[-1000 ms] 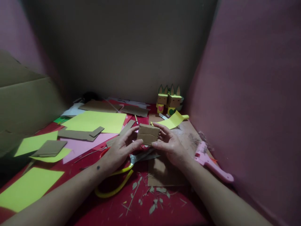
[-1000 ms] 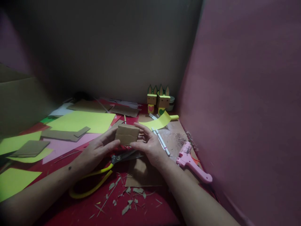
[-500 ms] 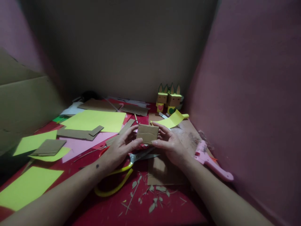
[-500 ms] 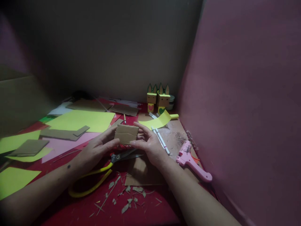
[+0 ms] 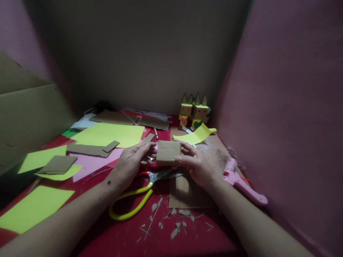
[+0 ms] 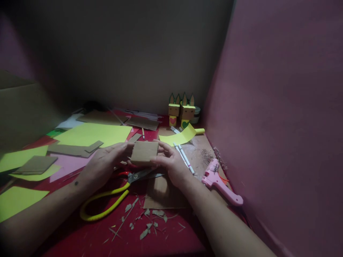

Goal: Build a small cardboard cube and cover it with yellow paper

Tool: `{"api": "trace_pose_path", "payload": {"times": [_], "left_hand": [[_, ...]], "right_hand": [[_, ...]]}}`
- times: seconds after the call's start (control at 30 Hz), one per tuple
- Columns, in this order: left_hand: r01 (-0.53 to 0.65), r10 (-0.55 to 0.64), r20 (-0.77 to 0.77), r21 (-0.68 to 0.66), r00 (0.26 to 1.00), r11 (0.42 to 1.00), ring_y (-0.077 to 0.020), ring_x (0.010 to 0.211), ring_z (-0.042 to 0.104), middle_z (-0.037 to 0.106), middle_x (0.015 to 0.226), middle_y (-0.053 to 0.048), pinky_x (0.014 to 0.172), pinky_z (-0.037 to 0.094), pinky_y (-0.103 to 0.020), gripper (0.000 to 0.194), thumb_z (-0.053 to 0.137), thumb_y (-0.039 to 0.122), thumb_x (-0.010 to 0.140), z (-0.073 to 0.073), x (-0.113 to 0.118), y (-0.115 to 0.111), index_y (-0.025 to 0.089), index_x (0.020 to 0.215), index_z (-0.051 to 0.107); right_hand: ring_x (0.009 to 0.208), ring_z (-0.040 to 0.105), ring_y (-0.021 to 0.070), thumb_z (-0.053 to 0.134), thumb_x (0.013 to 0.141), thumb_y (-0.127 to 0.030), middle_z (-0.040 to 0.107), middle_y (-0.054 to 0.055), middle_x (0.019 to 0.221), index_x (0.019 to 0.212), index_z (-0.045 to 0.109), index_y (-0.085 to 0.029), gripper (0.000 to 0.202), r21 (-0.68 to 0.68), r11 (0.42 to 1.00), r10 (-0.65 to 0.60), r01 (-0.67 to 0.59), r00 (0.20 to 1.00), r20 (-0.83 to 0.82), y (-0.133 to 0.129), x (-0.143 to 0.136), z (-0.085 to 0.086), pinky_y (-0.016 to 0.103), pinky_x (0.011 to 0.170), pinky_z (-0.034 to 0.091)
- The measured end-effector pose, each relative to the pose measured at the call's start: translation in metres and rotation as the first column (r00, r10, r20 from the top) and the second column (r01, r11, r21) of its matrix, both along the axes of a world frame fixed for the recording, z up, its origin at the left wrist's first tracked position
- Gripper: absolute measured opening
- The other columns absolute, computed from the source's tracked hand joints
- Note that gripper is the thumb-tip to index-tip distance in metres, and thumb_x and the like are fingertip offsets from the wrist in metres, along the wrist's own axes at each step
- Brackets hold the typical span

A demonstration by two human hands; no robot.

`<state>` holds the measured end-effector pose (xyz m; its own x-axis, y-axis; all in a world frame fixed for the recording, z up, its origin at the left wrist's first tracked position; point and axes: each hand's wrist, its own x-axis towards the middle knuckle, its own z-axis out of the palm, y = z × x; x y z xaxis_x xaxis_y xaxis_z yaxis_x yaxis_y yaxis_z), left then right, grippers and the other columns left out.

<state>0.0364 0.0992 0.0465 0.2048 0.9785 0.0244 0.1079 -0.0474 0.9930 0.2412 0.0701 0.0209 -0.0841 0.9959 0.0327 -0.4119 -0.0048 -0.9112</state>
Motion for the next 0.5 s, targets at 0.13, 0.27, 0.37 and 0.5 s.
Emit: {"api": "trace_pose_path", "payload": {"times": [0.13,0.27,0.37,0.5], "left_hand": [[0.006,-0.005,-0.035,0.016,0.999,1.000,-0.0187,0.065,0.067,0.074,0.081,-0.005,0.058,0.053,-0.028,0.040,0.069,0.055,0.084,-0.0023,0.0001,0.0019,0.016,0.090,0.077],[0.032,-0.030,-0.054,0.036,0.998,0.999,-0.0177,0.065,0.065,0.072,0.078,-0.005,0.060,0.053,-0.028,0.041,0.070,0.059,0.082,-0.0059,0.0003,0.0042,0.017,0.080,0.074],[0.042,-0.041,-0.065,0.023,0.997,0.999,-0.0181,0.065,0.066,0.073,0.080,-0.005,0.061,0.054,-0.028,0.044,0.070,0.061,0.082,-0.0052,0.0003,0.0037,0.018,0.080,0.073],[0.081,-0.081,-0.025,0.000,0.996,0.997,-0.0200,0.073,0.069,0.076,0.102,-0.007,0.064,0.057,-0.030,0.052,0.075,0.064,0.078,-0.0072,-0.0010,0.0029,0.020,0.105,0.074]], "right_hand": [[0.073,0.062,0.0181,0.081,0.062,-0.026,0.075,0.005,0.097,0.108,0.076,-0.021,0.046,-0.045,0.999,0.024,-0.025,0.999,-0.031,0.0022,0.0019,0.0012,0.031,0.060,0.052],[0.066,0.057,0.0165,0.080,0.064,-0.032,0.074,0.006,0.090,0.106,0.074,-0.019,0.044,-0.083,0.996,0.035,-0.039,0.998,-0.054,0.0028,0.0035,0.0015,0.032,0.059,0.052],[0.065,0.056,0.0160,0.081,0.066,-0.036,0.073,0.006,0.088,0.103,0.073,-0.018,0.042,-0.094,0.994,0.048,-0.054,0.997,-0.063,0.0028,0.0038,0.0019,0.030,0.056,0.051],[0.063,0.055,0.0150,0.084,0.066,-0.041,0.071,0.005,0.084,0.097,0.073,-0.017,0.040,-0.100,0.993,0.052,-0.060,0.996,-0.077,0.0033,0.0033,0.0013,0.028,0.052,0.049]]}}
